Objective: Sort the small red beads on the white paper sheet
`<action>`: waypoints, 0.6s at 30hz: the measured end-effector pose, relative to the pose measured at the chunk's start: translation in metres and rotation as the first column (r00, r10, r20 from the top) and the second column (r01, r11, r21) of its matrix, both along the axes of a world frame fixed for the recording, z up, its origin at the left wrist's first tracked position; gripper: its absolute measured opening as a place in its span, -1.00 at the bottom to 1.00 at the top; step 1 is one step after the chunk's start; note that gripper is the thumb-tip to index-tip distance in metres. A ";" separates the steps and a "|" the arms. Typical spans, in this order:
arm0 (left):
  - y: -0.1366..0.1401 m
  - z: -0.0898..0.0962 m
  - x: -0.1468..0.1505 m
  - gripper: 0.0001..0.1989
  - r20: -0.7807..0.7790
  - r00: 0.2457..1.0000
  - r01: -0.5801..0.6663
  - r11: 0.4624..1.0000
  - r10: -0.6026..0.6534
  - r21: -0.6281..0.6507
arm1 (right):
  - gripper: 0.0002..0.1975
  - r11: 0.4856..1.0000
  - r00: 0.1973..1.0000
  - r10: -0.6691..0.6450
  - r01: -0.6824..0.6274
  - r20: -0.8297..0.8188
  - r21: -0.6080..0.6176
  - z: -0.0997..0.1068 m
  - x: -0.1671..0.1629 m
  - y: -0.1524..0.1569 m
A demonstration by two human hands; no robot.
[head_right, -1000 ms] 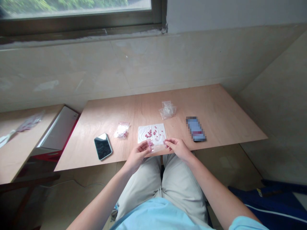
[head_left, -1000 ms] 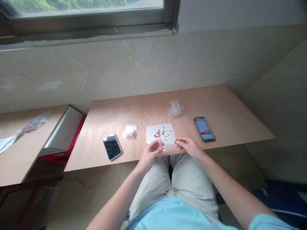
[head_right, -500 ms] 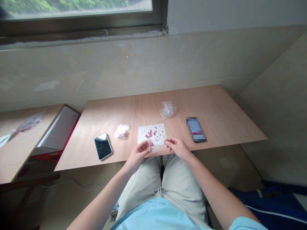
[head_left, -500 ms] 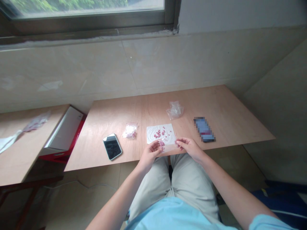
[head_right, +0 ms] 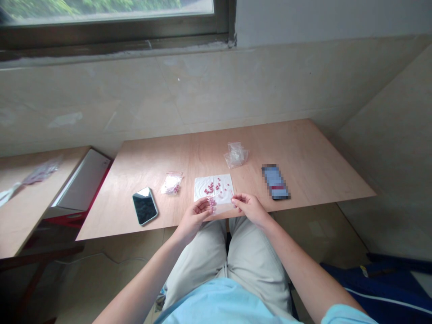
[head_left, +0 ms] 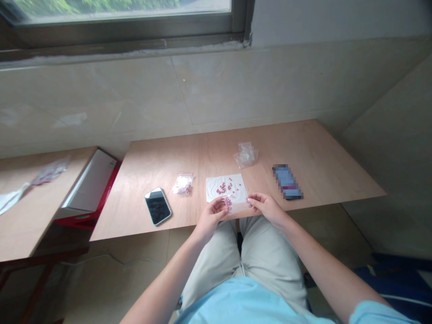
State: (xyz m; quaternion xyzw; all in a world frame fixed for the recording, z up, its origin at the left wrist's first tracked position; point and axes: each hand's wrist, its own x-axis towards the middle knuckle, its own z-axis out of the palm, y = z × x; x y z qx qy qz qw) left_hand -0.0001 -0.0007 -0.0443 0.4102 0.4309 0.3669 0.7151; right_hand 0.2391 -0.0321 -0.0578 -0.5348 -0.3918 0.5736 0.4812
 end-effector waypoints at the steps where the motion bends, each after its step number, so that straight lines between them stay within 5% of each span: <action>1: 0.000 0.000 0.000 -0.48 0.000 1.000 0.005 1.000 -0.005 0.000 | -0.61 1.000 1.000 0.000 0.000 0.000 0.000 0.000 0.000 0.000; 18: -0.001 0.004 0.001 -0.46 0.045 0.999 -0.014 1.000 0.015 -0.016 | -0.59 1.000 0.999 -0.020 0.020 0.033 -0.019 0.006 0.000 0.001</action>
